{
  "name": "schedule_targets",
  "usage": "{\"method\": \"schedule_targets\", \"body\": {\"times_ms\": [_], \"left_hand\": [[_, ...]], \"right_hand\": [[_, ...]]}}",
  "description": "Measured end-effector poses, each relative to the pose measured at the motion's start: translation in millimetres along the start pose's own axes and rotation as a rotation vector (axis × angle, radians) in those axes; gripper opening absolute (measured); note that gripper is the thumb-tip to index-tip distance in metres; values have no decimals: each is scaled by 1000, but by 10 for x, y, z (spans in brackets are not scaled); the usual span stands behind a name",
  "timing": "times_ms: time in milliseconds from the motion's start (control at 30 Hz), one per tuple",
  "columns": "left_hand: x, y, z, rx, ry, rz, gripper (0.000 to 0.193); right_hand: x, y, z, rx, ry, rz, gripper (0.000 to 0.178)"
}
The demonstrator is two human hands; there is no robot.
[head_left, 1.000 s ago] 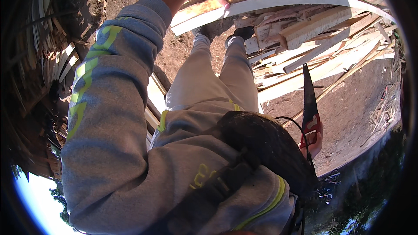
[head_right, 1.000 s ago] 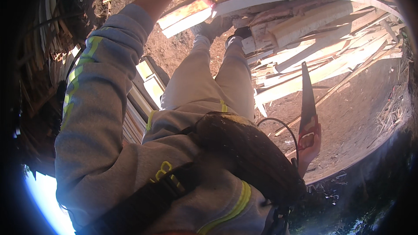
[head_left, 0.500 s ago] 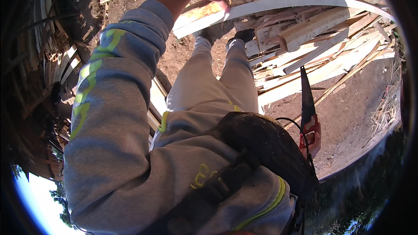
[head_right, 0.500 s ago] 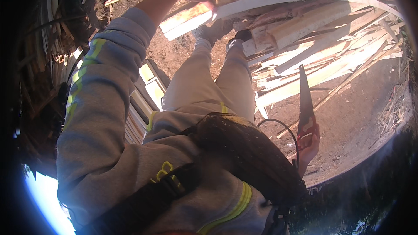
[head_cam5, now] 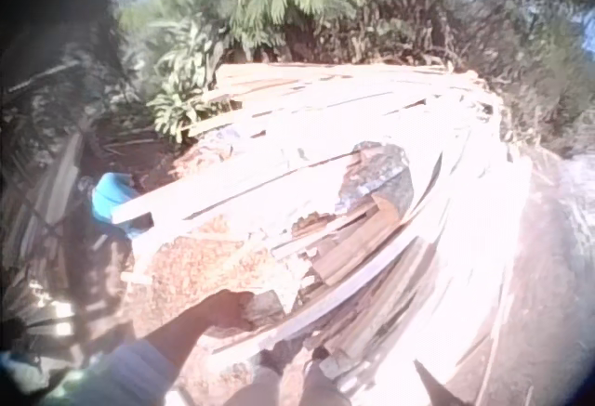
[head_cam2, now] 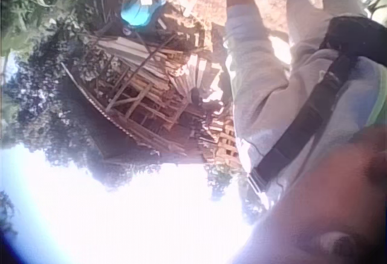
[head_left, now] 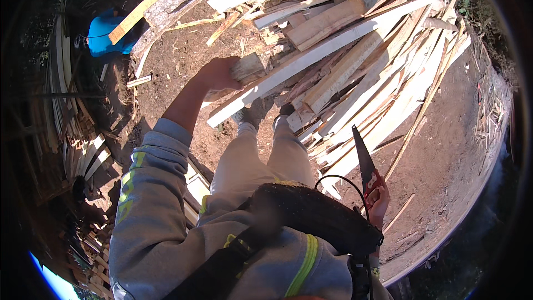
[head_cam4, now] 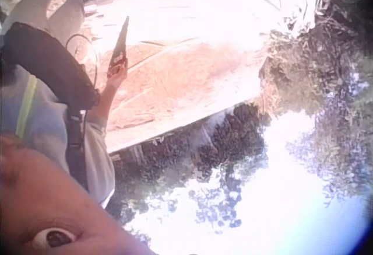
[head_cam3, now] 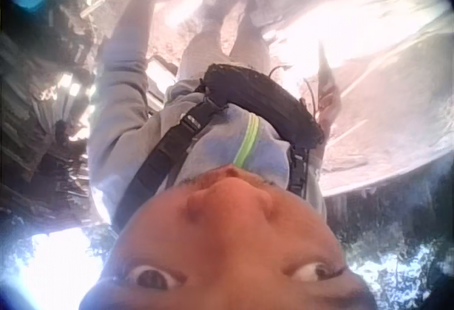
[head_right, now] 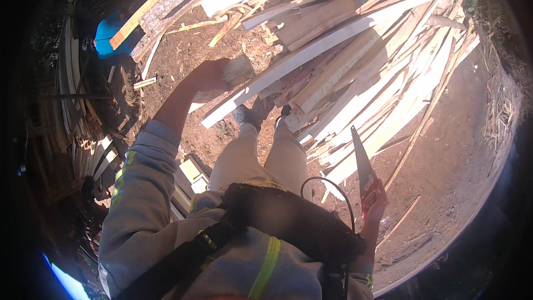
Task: The person selects a piece of wood from a pile and uses a hand saw to cut through it while holding the wood steady by hand.
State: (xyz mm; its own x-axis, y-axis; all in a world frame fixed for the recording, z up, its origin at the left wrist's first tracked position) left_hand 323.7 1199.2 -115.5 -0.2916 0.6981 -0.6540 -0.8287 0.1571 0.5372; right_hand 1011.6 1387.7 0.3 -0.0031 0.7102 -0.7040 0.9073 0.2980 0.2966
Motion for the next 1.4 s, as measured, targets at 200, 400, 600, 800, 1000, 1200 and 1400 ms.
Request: {"method": "schedule_targets", "body": {"times_ms": [200, 400, 600, 800, 1000, 1200, 1400], "left_hand": [[-589, 587, 1815, 191, -206, -59, 86], [-223, 1363, 3925, 493, -589, 310, 84], [1418, 1903, 4881, 808, -297, 432, 97], [2733, 1854, 4240, 660, -357, 385, 95], [1354, 1646, 4148, 459, -658, 839, 73], [149, 637, 2049, 373, -107, 399, 82], [-422, -712, -239, -20, 320, 18, 138]], "right_hand": [[188, 280, 585, 49, -54, -4, 50], [213, 796, 1344, 140, -123, 119, 48], [27, 1264, 2149, 187, -209, 142, 48], [-281, 1593, 2543, 62, -263, 151, 48], [-3, 1505, 2594, 12, -202, 34, 43], [585, 1206, 2050, -57, 40, -101, 40], [602, 989, 489, -706, 369, -50, 22]]}}
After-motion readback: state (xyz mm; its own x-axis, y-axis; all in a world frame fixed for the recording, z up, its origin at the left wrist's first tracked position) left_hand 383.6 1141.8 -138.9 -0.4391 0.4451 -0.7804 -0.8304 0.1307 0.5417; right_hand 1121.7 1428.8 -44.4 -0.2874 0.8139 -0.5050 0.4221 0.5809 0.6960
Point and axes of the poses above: each hand's wrist, its own x-axis towards the middle knuckle, its own y-axis out of the back of the hand, z = x × y, the point moved 10 cm from there along x, towards the middle knuckle, and after that the axes turned 6 degrees about -x, right-handed, at the moved point
